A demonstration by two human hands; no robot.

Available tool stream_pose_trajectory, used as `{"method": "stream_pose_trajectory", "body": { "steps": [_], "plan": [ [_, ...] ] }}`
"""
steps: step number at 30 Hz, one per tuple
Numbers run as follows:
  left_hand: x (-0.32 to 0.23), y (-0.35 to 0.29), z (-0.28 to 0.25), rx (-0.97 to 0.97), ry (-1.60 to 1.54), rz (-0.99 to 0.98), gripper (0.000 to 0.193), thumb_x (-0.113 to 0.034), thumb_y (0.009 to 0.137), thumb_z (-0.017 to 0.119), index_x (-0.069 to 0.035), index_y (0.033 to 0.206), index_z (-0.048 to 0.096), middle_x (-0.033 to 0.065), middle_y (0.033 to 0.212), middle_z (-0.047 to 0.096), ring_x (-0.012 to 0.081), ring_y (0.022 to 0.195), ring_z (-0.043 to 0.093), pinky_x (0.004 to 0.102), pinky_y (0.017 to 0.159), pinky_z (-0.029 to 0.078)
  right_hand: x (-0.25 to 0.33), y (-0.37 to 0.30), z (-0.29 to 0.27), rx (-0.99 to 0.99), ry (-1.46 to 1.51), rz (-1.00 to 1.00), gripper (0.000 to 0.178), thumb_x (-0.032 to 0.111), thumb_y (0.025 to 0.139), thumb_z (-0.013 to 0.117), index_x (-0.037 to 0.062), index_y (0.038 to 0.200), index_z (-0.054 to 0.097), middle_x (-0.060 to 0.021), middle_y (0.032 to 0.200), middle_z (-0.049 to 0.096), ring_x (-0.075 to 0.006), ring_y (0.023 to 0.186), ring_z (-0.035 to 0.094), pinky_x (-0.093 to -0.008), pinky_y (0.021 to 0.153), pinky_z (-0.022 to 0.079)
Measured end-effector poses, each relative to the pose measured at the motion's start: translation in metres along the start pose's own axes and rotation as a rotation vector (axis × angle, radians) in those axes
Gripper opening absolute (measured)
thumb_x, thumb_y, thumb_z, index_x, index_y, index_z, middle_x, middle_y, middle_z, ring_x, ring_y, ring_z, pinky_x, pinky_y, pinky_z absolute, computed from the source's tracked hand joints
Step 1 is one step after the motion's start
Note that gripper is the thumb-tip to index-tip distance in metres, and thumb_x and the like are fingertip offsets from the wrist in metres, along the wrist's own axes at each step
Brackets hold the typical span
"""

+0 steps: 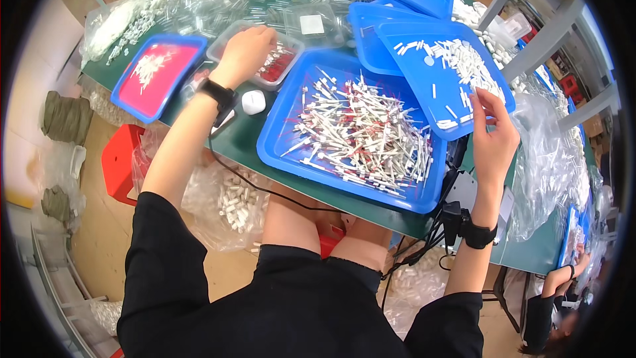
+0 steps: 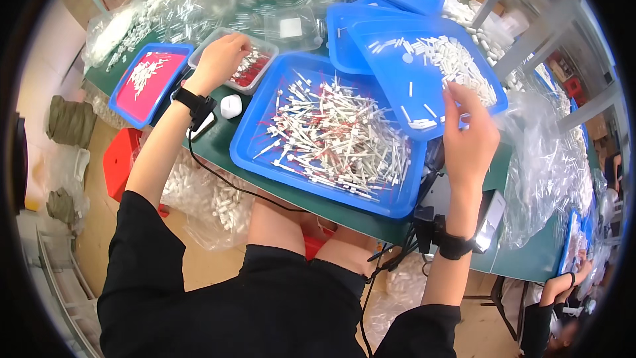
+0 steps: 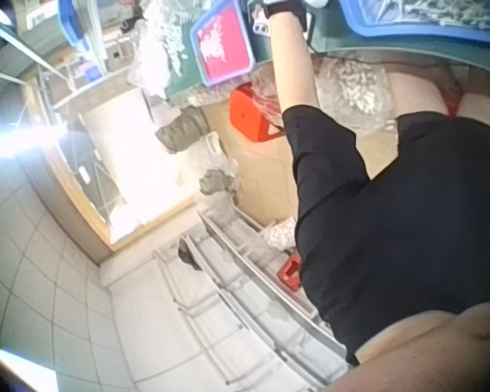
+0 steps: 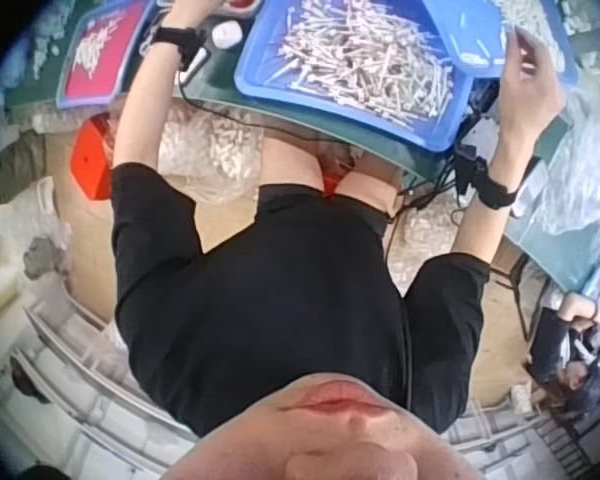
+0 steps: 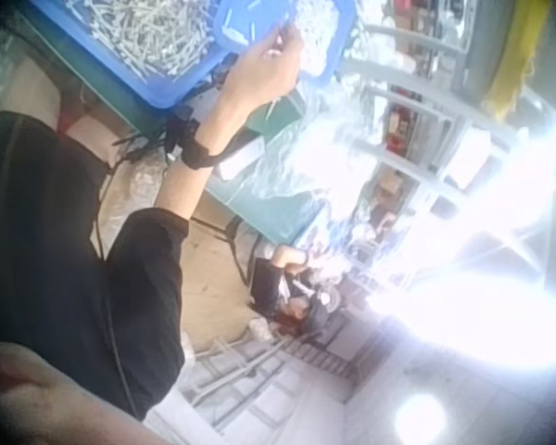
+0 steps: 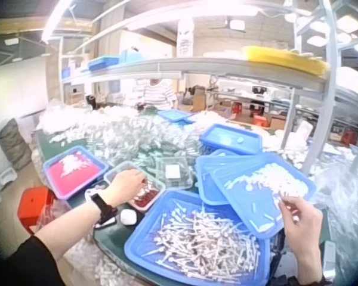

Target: The person sits at a workstation and repeatedly picks up small white plastic components and red wires from a blue tray. They insert the wires into the plastic pieces by hand and place the assembled units into a separate blue tray. The process is repetitive and involves handling small parts one at a time.

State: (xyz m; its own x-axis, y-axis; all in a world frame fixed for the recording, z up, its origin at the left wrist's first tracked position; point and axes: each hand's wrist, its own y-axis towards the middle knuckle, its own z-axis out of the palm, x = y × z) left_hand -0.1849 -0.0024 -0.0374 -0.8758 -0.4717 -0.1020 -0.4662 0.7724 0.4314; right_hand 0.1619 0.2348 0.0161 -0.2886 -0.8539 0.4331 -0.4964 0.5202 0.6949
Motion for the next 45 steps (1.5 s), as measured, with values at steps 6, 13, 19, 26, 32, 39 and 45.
{"method": "stream_pose_trajectory", "body": {
  "steps": [6, 13, 19, 26, 32, 39, 45],
  "plan": [
    [0.003, 0.001, -0.002, -0.337, -0.202, 0.015, 0.018, -0.006, 0.086, 0.055, -0.004, 0.103, 0.059, 0.0155, 0.096, 0.061, 0.033, 0.086, 0.061, 0.04, 0.075, 0.049, 0.014, -0.008, -0.014, -0.047, 0.082, 0.019, 0.011, 0.011, 0.089, 0.061, 0.0046, 0.097, 0.063, -0.0065, 0.086, 0.068, -0.0151, 0.069, 0.061, -0.0277, 0.066, 0.049],
    [-0.022, -0.006, -0.044, -0.631, -0.991, -0.374, 0.013, -0.006, 0.091, 0.058, 0.005, 0.096, 0.064, 0.0128, 0.099, 0.066, 0.0191, 0.087, 0.065, 0.0308, 0.075, 0.055, 0.035, -0.027, -0.028, 0.086, 0.289, 0.036, 0.015, 0.004, 0.091, 0.053, 0.0036, 0.106, 0.059, -0.0079, 0.085, 0.069, -0.0124, 0.069, 0.06, -0.0253, 0.067, 0.047],
    [-0.117, -0.062, -0.092, -0.389, -1.73, -0.23, 0.019, -0.013, 0.093, 0.057, 0.002, 0.104, 0.06, 0.0164, 0.103, 0.065, 0.0189, 0.085, 0.065, 0.0303, 0.08, 0.054, 0.084, -0.05, -0.026, 0.306, 0.621, 0.022, 0.018, 0.001, 0.087, 0.059, 0.0024, 0.104, 0.065, -0.0083, 0.089, 0.07, -0.0105, 0.074, 0.065, -0.0227, 0.063, 0.049],
    [-0.205, -0.11, -0.084, -0.259, -2.093, -0.318, 0.014, -0.014, 0.093, 0.058, 0.0, 0.095, 0.057, 0.0169, 0.096, 0.065, 0.0215, 0.079, 0.067, 0.0318, 0.074, 0.057, 0.103, -0.078, -0.015, 0.334, 1.029, 0.25, 0.012, 0.001, 0.084, 0.064, -0.0019, 0.096, 0.067, -0.0082, 0.086, 0.069, -0.0117, 0.076, 0.066, -0.0222, 0.059, 0.051],
    [-0.218, -0.119, -0.072, -0.266, -2.121, -0.328, 0.01, -0.011, 0.092, 0.06, -0.001, 0.094, 0.057, 0.0173, 0.093, 0.066, 0.0216, 0.078, 0.068, 0.0329, 0.07, 0.058, 0.104, -0.091, -0.028, 0.356, 1.094, 0.306, 0.016, 0.001, 0.086, 0.061, -0.0011, 0.1, 0.068, -0.0082, 0.084, 0.068, -0.013, 0.077, 0.067, -0.0237, 0.061, 0.054],
    [-0.229, -0.135, -0.072, -0.145, -1.924, -0.315, 0.007, 0.0, 0.087, 0.063, 0.001, 0.093, 0.059, 0.0144, 0.089, 0.067, 0.0196, 0.079, 0.068, 0.0304, 0.071, 0.057, 0.114, -0.101, -0.026, 0.223, 0.511, -0.115, 0.012, 0.0, 0.082, 0.066, 0.0027, 0.094, 0.068, -0.0073, 0.08, 0.068, -0.017, 0.068, 0.065, -0.0264, 0.059, 0.051],
    [-0.223, -0.16, -0.071, -0.146, -1.743, -0.15, 0.014, 0.01, 0.081, 0.063, 0.004, 0.094, 0.061, 0.0125, 0.089, 0.067, 0.018, 0.082, 0.067, 0.0277, 0.076, 0.055, 0.124, -0.121, -0.034, 0.142, 0.488, -0.116, 0.007, 0.002, 0.079, 0.069, 0.0034, 0.085, 0.066, -0.0061, 0.076, 0.066, -0.0196, 0.063, 0.061, -0.0282, 0.055, 0.048]
  ]
}}
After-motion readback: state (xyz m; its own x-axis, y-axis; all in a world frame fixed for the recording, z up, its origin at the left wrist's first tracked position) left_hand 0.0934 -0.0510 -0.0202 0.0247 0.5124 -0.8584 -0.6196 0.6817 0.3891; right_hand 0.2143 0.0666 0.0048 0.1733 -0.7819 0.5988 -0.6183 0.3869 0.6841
